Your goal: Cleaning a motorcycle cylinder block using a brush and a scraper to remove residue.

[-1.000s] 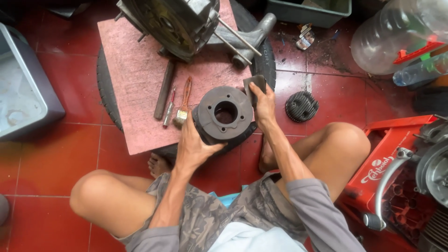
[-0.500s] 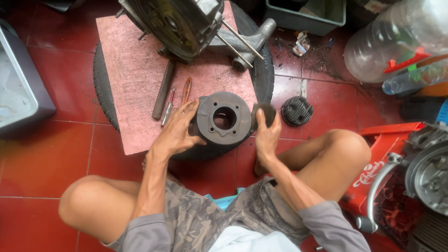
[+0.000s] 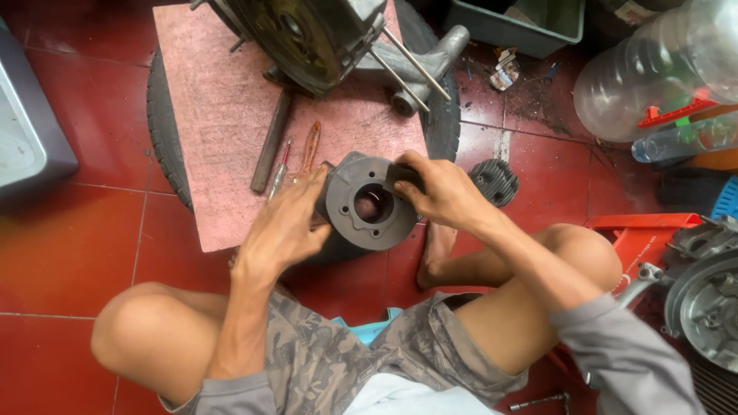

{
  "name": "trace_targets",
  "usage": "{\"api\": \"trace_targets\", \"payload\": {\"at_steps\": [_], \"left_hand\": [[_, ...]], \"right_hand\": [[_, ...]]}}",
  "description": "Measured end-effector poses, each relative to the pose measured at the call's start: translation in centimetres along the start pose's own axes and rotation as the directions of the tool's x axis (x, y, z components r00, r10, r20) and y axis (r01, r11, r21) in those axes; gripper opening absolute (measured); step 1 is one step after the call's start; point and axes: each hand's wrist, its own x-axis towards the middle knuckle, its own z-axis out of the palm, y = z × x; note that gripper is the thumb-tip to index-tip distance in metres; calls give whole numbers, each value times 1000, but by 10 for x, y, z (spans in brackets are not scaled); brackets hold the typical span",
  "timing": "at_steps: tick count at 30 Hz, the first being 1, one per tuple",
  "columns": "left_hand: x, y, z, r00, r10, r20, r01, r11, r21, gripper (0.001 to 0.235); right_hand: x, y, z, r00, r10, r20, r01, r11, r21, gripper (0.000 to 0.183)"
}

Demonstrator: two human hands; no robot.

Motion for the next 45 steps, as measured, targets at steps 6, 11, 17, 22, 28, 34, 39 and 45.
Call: {"api": "trace_targets", "payload": {"at_steps": [6,11,17,22,28,34,39,45], "left_hand": [[-8,2,3,985,-64,158,77,994,-78,100],[-7,7,-11,990,-35,138,48,995,-92,88],[-9,7,-5,992,-19,121,31,995,-99,86],[-13,2,0,994,-17,108,28,994,-102,87],[-9,4,2,994,-22,111,35,993,-116,88],[-9,6,-2,998,-3,58,10,993,-118,84],[-8,9,4,998,-15,68,21,997,-78,88],[-9,10,6,999,2,42,3,995,-96,90]], "right_hand": [[21,8,22,973,-206,-108,216,972,90,23],[17,15,30,967,-133,-219,179,962,207,16],[23,13,34,935,-186,-302,233,964,128,16],[16,35,49,963,-122,-239,190,938,290,33],[31,63,76,940,-60,-336,202,892,404,24],[16,46,71,880,-106,-462,248,934,259,26],[26,30,73,814,-150,-561,258,959,118,31],[20,30,68,841,-62,-538,228,942,248,35]]}}
